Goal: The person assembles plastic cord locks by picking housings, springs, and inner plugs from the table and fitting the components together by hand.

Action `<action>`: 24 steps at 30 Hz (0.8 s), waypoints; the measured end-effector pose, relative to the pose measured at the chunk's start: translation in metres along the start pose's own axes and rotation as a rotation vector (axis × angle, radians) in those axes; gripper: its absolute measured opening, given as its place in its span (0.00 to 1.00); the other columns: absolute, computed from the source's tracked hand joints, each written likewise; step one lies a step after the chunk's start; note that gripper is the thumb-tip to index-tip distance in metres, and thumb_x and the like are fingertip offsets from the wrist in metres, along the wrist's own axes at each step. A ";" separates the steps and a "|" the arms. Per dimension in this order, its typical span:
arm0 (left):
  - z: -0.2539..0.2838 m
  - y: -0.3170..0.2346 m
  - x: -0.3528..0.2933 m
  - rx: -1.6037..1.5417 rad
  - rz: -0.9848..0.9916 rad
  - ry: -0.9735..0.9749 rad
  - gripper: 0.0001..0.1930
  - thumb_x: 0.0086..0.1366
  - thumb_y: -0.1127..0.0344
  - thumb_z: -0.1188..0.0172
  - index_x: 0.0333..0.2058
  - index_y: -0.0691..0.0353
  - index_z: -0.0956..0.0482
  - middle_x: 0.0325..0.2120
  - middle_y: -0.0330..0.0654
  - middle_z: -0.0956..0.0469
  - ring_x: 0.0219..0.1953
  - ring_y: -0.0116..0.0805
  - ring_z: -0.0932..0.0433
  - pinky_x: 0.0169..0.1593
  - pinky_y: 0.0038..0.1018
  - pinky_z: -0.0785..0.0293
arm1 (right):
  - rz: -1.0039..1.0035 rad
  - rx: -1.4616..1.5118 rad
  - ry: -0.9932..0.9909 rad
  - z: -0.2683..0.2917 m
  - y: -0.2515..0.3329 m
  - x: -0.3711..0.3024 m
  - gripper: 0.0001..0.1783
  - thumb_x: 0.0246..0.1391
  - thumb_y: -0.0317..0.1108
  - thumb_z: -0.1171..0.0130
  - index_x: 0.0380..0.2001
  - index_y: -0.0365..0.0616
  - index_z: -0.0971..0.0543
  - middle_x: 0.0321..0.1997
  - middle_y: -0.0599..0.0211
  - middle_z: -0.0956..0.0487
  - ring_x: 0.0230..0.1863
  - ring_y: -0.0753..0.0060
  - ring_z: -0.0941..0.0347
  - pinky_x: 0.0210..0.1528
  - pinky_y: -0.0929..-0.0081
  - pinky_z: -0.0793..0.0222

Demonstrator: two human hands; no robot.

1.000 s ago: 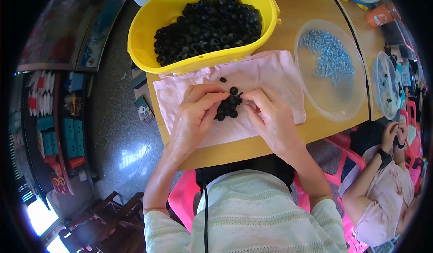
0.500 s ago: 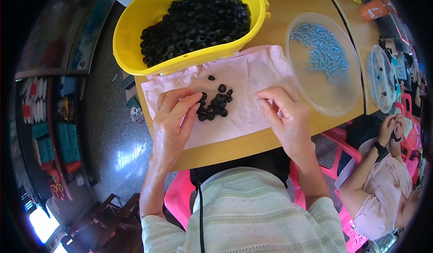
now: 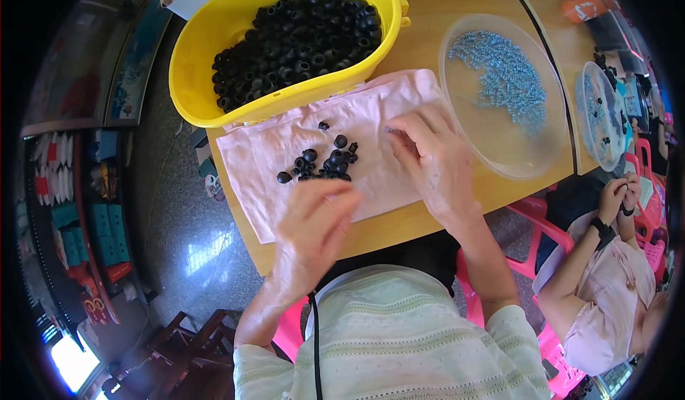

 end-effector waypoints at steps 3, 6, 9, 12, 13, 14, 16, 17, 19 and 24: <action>0.007 0.006 0.019 0.115 -0.008 -0.105 0.13 0.49 0.77 0.37 0.37 0.65 0.22 0.36 0.45 0.25 0.39 0.44 0.27 0.41 0.32 0.29 | 0.005 0.043 -0.001 0.003 -0.002 -0.004 0.08 0.41 0.25 0.39 0.27 0.46 0.26 0.27 0.67 0.28 0.29 0.61 0.28 0.29 0.67 0.33; 0.010 0.011 0.031 0.223 -0.017 -0.133 0.13 0.50 0.75 0.36 0.37 0.65 0.23 0.35 0.46 0.25 0.38 0.44 0.29 0.40 0.33 0.30 | -0.067 0.157 0.037 0.007 0.002 -0.011 0.08 0.41 0.23 0.39 0.26 0.45 0.27 0.27 0.66 0.27 0.28 0.60 0.27 0.27 0.68 0.33; 0.004 0.015 0.034 0.226 -0.014 -0.097 0.12 0.50 0.75 0.36 0.36 0.66 0.23 0.34 0.45 0.25 0.37 0.45 0.29 0.40 0.33 0.30 | -0.119 0.177 0.081 0.013 0.001 -0.022 0.09 0.41 0.21 0.40 0.27 0.44 0.28 0.27 0.65 0.27 0.27 0.59 0.27 0.26 0.68 0.32; 0.006 0.016 0.035 0.155 0.018 -0.094 0.12 0.50 0.75 0.36 0.35 0.66 0.23 0.34 0.46 0.25 0.38 0.45 0.29 0.40 0.33 0.30 | -0.063 0.109 0.085 0.018 0.004 -0.027 0.11 0.41 0.20 0.41 0.28 0.44 0.30 0.27 0.64 0.27 0.27 0.59 0.27 0.26 0.68 0.31; 0.009 0.012 0.036 0.158 0.001 -0.127 0.11 0.51 0.76 0.36 0.35 0.66 0.23 0.34 0.46 0.25 0.37 0.42 0.28 0.39 0.31 0.30 | -0.041 0.081 0.086 0.020 0.005 -0.026 0.11 0.41 0.20 0.41 0.29 0.44 0.30 0.27 0.63 0.28 0.27 0.58 0.27 0.26 0.68 0.31; 0.011 0.009 0.036 0.161 -0.016 -0.161 0.10 0.52 0.77 0.37 0.35 0.67 0.23 0.35 0.45 0.24 0.36 0.39 0.27 0.39 0.30 0.29 | -0.045 0.081 0.082 0.022 0.004 -0.026 0.11 0.41 0.20 0.41 0.29 0.44 0.30 0.27 0.63 0.28 0.27 0.58 0.27 0.26 0.68 0.31; 0.012 0.013 0.027 -0.098 0.060 -0.158 0.10 0.54 0.78 0.38 0.36 0.67 0.23 0.37 0.45 0.24 0.37 0.36 0.25 0.39 0.28 0.28 | 0.066 -0.038 0.092 0.023 0.010 -0.026 0.11 0.41 0.20 0.42 0.30 0.44 0.30 0.26 0.63 0.29 0.26 0.58 0.28 0.25 0.68 0.31; 0.013 0.017 0.021 -0.357 0.140 -0.158 0.10 0.55 0.79 0.39 0.38 0.67 0.23 0.38 0.45 0.24 0.37 0.33 0.23 0.40 0.27 0.26 | 0.065 -0.032 0.090 0.025 0.012 -0.025 0.11 0.41 0.20 0.42 0.30 0.44 0.30 0.26 0.63 0.29 0.26 0.58 0.28 0.25 0.68 0.31; 0.008 0.015 0.010 -0.703 0.215 -0.151 0.11 0.56 0.81 0.40 0.39 0.67 0.24 0.39 0.45 0.24 0.39 0.33 0.23 0.43 0.27 0.25 | 0.004 -0.096 0.229 0.019 0.013 -0.025 0.09 0.43 0.19 0.42 0.29 0.41 0.28 0.30 0.62 0.26 0.29 0.55 0.27 0.29 0.67 0.31; -0.002 0.020 -0.009 -1.252 0.296 -0.101 0.14 0.56 0.82 0.42 0.42 0.66 0.26 0.42 0.48 0.25 0.43 0.36 0.22 0.49 0.30 0.25 | 0.066 -0.073 0.204 0.017 0.016 -0.030 0.09 0.44 0.20 0.43 0.30 0.42 0.27 0.31 0.62 0.26 0.31 0.55 0.26 0.30 0.66 0.31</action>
Point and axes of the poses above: each hand's wrist, its own x-axis towards the middle knuckle, its own z-axis out of the back of the hand, y = z × x, the point moved 5 cm from there along x, towards the middle knuckle
